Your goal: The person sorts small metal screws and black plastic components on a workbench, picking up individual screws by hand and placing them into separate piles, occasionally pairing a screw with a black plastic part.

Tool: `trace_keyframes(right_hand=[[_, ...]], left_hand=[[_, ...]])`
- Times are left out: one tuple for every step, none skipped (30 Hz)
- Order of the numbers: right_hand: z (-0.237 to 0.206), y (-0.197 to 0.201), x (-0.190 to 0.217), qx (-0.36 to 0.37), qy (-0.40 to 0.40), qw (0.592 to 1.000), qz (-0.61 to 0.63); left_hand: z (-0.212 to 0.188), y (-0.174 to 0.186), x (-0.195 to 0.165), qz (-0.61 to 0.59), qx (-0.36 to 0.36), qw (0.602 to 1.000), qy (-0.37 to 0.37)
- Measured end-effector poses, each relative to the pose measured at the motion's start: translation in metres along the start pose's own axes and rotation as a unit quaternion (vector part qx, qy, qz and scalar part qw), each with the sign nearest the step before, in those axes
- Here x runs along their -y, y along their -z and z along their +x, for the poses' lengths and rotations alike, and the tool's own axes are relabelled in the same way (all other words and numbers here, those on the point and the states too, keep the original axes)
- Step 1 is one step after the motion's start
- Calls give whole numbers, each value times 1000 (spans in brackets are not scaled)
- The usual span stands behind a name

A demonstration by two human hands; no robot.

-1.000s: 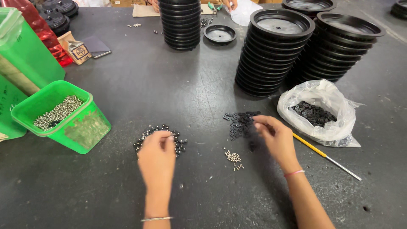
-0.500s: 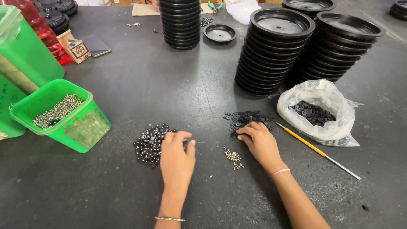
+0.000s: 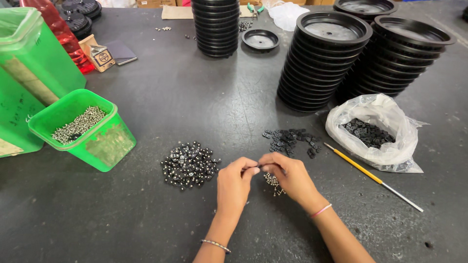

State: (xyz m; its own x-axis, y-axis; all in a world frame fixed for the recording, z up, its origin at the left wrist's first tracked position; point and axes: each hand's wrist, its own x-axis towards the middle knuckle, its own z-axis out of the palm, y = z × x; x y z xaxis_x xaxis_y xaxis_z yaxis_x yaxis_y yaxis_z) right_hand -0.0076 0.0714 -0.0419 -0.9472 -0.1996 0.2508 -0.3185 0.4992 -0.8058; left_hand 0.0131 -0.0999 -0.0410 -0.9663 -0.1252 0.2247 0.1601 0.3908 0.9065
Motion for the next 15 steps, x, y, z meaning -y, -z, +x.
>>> trace_keyframes(right_hand=[[2, 4, -2, -1, 44, 998, -42], [5, 9, -5, -1, 88, 993, -84], [7, 11, -8, -1, 132, 983, -126], [8, 11, -10, 9, 147, 981, -130], [10, 11, -12, 19, 162, 977, -134], [10, 11, -14, 30, 177, 974, -139], [10, 11, -16, 35, 174, 974, -139], [10, 10, -17, 40, 171, 975, -138], [10, 9, -18, 45, 168, 975, -138], [9, 9, -18, 45, 162, 976, -142], [10, 8, -19, 44, 156, 976, -146], [10, 6, -17, 44, 151, 976, -149], [10, 5, -16, 48, 137, 977, -157], [9, 4, -14, 51, 124, 977, -166], [8, 4, -13, 54, 110, 977, -174]], left_hand=[[1, -1, -1, -4, -3, 1000, 10], [2, -1, -2, -8, -6, 1000, 21], [2, 0, -3, -11, -9, 999, 31], [3, 1, -3, -14, -19, 1000, 11], [3, 1, -3, -17, -29, 999, -10], [3, 2, -3, -20, -40, 999, -30], [4, 2, -2, -26, -43, 998, -31], [4, 2, -2, -33, -46, 998, -33], [4, 2, -1, -39, -49, 997, -34], [4, 1, 0, -45, -49, 997, -27], [4, 0, 0, -51, -49, 997, -18], [3, 1, 1, -57, -51, 997, -11], [3, 2, 2, -69, -45, 997, 9], [3, 2, 3, -81, -39, 996, 28], [4, 2, 3, -93, -33, 994, 47]])
